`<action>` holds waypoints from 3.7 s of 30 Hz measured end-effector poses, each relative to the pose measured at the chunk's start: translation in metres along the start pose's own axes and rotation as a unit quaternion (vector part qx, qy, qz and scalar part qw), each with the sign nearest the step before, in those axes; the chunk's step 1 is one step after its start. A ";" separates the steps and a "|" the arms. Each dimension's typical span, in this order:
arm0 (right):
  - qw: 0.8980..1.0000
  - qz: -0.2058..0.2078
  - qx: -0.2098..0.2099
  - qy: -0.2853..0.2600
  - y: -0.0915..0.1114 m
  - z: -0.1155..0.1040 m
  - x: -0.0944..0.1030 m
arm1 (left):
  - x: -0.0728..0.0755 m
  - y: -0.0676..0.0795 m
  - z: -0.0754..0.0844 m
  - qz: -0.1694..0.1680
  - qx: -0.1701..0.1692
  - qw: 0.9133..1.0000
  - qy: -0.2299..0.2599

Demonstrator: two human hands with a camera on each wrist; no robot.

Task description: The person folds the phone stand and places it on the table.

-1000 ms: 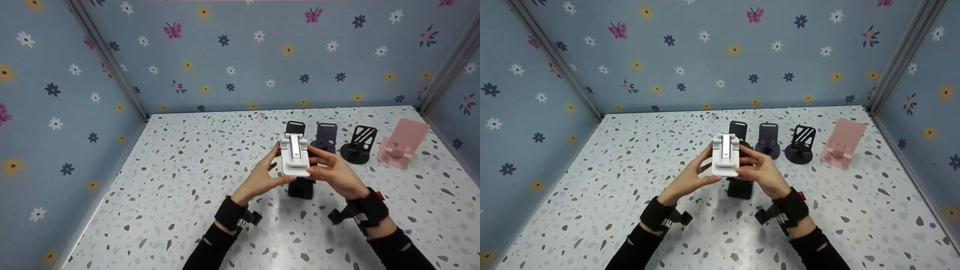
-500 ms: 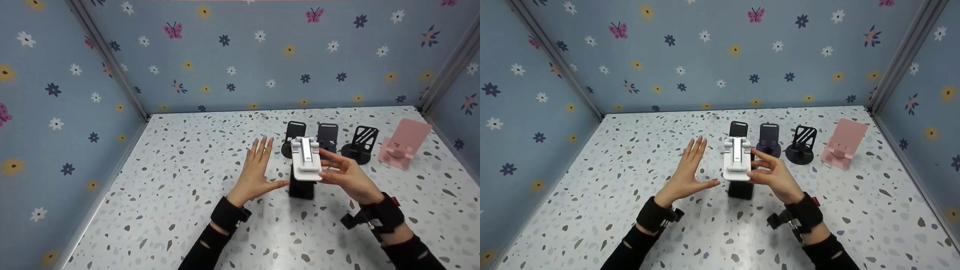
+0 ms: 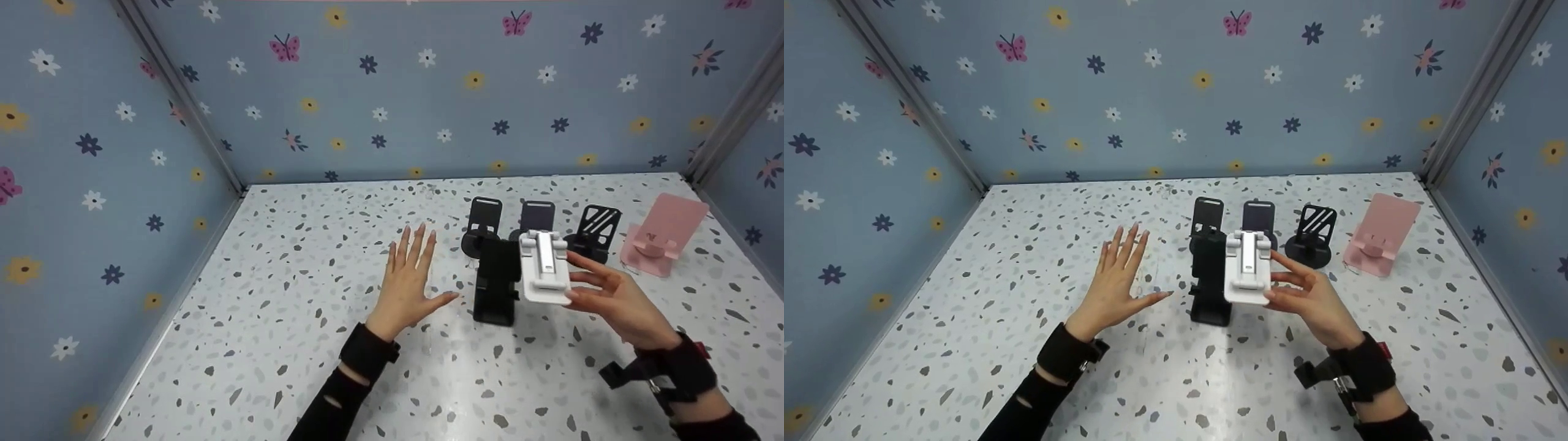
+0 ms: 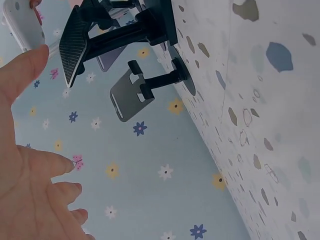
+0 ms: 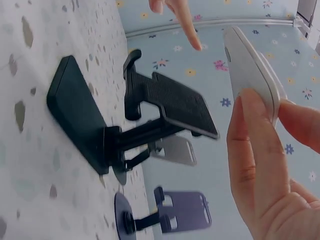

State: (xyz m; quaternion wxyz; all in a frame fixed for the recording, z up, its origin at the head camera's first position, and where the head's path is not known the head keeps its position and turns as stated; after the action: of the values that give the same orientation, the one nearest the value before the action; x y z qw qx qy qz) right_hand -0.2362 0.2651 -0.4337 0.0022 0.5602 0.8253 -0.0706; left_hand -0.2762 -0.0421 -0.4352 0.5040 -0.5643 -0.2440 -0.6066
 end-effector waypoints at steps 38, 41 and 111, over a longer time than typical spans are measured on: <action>0.969 0.033 -0.190 0.152 0.048 0.054 0.114 | -0.005 0.004 -0.005 -0.034 0.004 0.999 0.027; 0.962 0.035 -0.205 0.176 0.047 0.055 0.115 | -0.005 0.004 -0.005 -0.036 0.005 0.999 0.028; 0.971 0.076 -0.026 0.224 -0.074 0.005 -0.032 | -0.013 -0.005 0.021 -0.071 -0.015 0.996 0.060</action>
State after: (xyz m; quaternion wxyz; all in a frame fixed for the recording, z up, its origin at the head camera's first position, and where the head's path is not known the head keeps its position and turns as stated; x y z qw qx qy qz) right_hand -0.2929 0.2084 -0.4273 -0.1625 0.6228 0.7613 0.0786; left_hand -0.2729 -0.0177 -0.4407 0.4649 -0.5153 -0.2440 -0.6773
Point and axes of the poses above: each hand's wrist, its own y-axis away from the middle knuckle, its own x-axis out of the back of the hand, z = x × y, the point moved 6 cm from there along -y, towards the middle knuckle, and after that the axes turned 2 degrees about x, right-handed, at the moved point
